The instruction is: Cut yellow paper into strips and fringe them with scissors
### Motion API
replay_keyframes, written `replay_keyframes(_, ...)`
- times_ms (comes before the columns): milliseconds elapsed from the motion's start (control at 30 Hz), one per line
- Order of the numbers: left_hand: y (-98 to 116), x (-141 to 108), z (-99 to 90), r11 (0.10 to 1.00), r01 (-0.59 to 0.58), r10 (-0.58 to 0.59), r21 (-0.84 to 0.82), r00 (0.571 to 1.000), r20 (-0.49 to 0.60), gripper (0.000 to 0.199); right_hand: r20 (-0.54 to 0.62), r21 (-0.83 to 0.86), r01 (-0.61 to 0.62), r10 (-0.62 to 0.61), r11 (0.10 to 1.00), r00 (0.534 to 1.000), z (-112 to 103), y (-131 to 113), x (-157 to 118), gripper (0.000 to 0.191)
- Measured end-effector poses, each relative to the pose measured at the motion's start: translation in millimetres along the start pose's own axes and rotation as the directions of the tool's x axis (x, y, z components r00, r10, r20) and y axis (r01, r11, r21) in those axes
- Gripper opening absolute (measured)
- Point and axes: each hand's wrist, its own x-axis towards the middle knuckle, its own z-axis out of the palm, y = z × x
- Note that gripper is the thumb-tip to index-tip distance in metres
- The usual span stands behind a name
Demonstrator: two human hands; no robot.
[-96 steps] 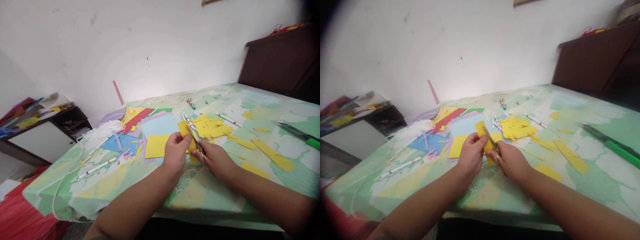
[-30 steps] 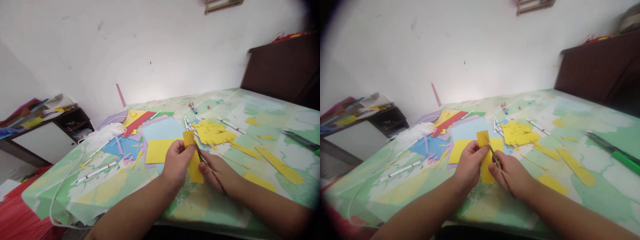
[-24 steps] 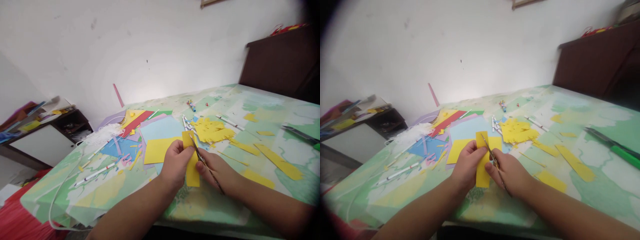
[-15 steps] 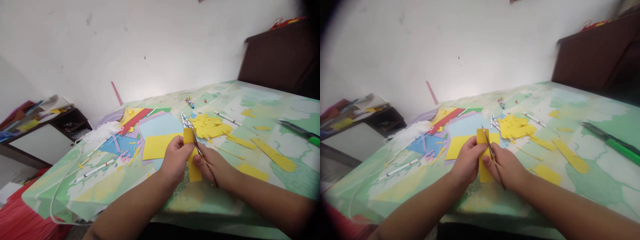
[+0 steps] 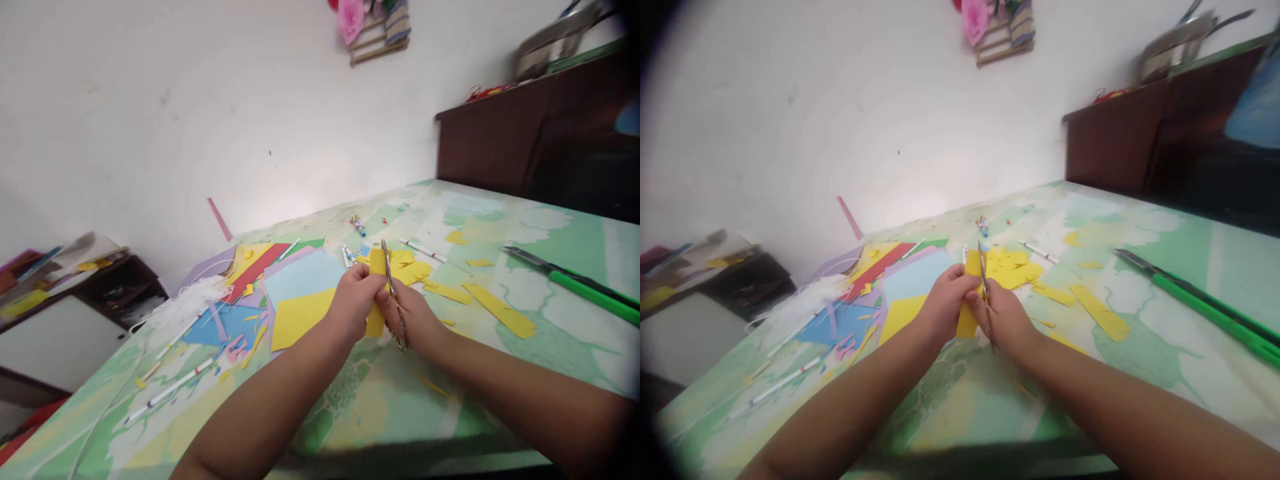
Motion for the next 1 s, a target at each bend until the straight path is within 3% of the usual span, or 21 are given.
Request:
replay_keyframes(133,4,27,12.6,0.999,-0.029,0.027,0.017,0.992,0.126,0.014,-0.132,0.085,-0.162,0.172,0.983,0.976,-10,14,11,0.032)
replay_keyframes(233,4,42,14.2,0.995,-0.098,0.097,0.002,0.987,0.125,0.013,-0.157,0.211,-0.241,0.276,0.947,0.948,-14,26,20,0.034)
replay_keyframes(367,0,43,4.6,0.996,-0.064,0.067,-0.061,0.996,0.056,0.014,-0.141,0.317,-0.207,0.262,0.925,0.955,-14,35,27,0.039)
replay_keyframes(533,0,13,-14.9,0.998,-0.039,0.045,-0.051,0.993,0.113,0.009,0.028,0.418,-0.177,0.182,0.891,0.983,-10,29,23,0.038)
replay_keyframes(667,2,-9,-32.5,0.996,-0.053,0.055,-0.069,0.998,0.017,0.012,0.219,0.363,-0.179,0.103,0.914,0.97,-5,24,13,0.034)
replay_keyframes(800,-9,-8,-42.5,0.979,-0.074,0.058,-0.188,0.995,-0.087,0.018,0.335,0.242,-0.222,0.134,0.945,0.933,2,17,6,0.03)
replay_keyframes(900,-19,-2,-43.1,0.964,-0.105,0.078,-0.242,0.99,-0.12,0.02,0.354,0.087,-0.139,0.1,0.986,0.93,6,10,2,0.03)
replay_keyframes(1000,-25,-3,-43.7,0.946,-0.12,0.098,-0.301,0.991,-0.086,0.019,0.273,-0.038,-0.073,0.08,0.997,0.959,5,8,0,0.028)
